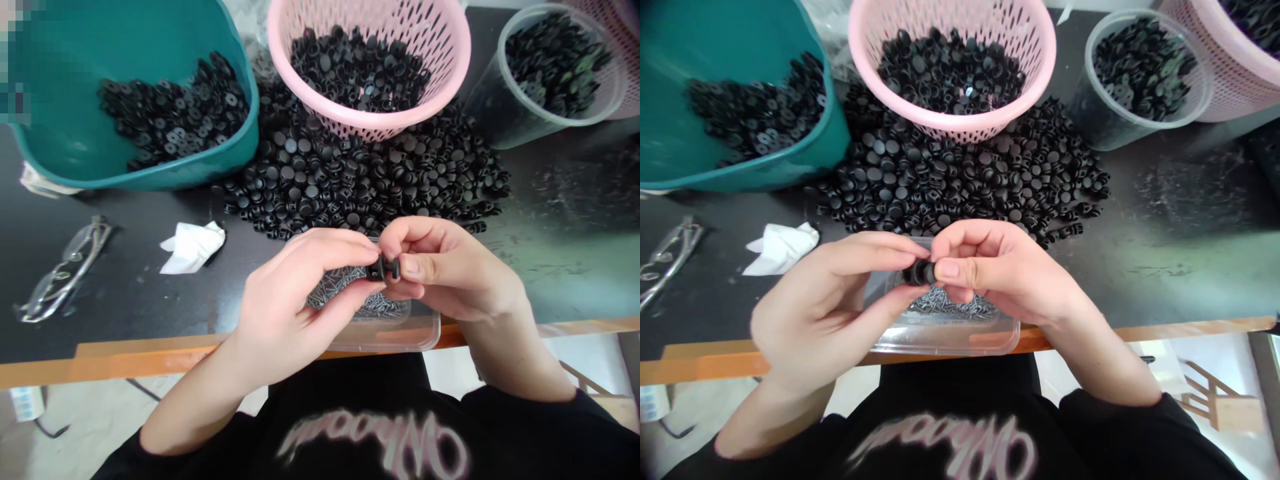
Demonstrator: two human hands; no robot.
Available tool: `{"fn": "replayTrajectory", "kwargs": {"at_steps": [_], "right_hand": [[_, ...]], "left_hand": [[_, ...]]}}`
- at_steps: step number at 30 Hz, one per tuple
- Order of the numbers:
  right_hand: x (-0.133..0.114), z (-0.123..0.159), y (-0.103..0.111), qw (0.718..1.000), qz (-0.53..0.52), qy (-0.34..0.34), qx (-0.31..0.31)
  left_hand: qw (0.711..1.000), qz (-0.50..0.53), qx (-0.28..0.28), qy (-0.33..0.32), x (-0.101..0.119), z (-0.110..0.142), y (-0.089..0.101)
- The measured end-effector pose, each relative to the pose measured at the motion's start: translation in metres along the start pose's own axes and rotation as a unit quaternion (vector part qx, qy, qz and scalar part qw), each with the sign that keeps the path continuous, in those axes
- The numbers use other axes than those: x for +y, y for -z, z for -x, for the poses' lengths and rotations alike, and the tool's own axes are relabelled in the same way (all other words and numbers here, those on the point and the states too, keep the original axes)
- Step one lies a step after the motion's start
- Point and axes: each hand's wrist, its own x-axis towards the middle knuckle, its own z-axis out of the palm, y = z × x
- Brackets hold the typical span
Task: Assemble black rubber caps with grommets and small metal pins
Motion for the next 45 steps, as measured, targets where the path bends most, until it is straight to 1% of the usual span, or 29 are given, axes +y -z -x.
{"fn": "replayTrajectory", "kwargs": {"at_steps": [5, 12, 16, 20, 24, 31, 35, 40, 45], "right_hand": [[-0.001, -0.001, 0.002, 0.999, -0.026, -0.021, -0.031], [0.000, 0.000, 0.004, 0.999, -0.029, -0.021, -0.035], [0.000, 0.000, 0.004, 0.999, -0.027, -0.011, -0.040], [0.001, -0.001, 0.003, 1.000, -0.002, -0.003, -0.028], [0.002, 0.000, 0.002, 1.000, 0.021, 0.016, -0.014], [0.001, 0.004, 0.002, 0.999, 0.041, 0.021, -0.008], [-0.001, 0.008, 0.002, 0.996, 0.081, 0.035, -0.002], [-0.004, 0.012, 0.003, 0.992, 0.117, 0.038, 0.004], [-0.004, 0.010, 0.002, 0.990, 0.130, 0.042, 0.021]], "left_hand": [[1.000, -0.012, 0.000, 0.000, 0.001, -0.001, 0.000], [1.000, -0.008, 0.000, -0.017, -0.001, -0.002, 0.000], [1.000, -0.009, -0.003, -0.013, -0.001, -0.002, 0.000], [1.000, -0.019, -0.010, -0.020, 0.000, -0.003, 0.000], [0.999, -0.025, -0.005, -0.025, -0.001, -0.002, 0.000], [0.998, -0.032, -0.013, -0.057, -0.004, -0.003, 0.001], [0.995, -0.053, -0.019, -0.076, -0.004, -0.005, 0.002], [0.995, -0.051, -0.028, -0.087, -0.005, -0.006, 0.002], [0.994, -0.067, -0.016, -0.088, -0.005, -0.005, 0.000]]}}
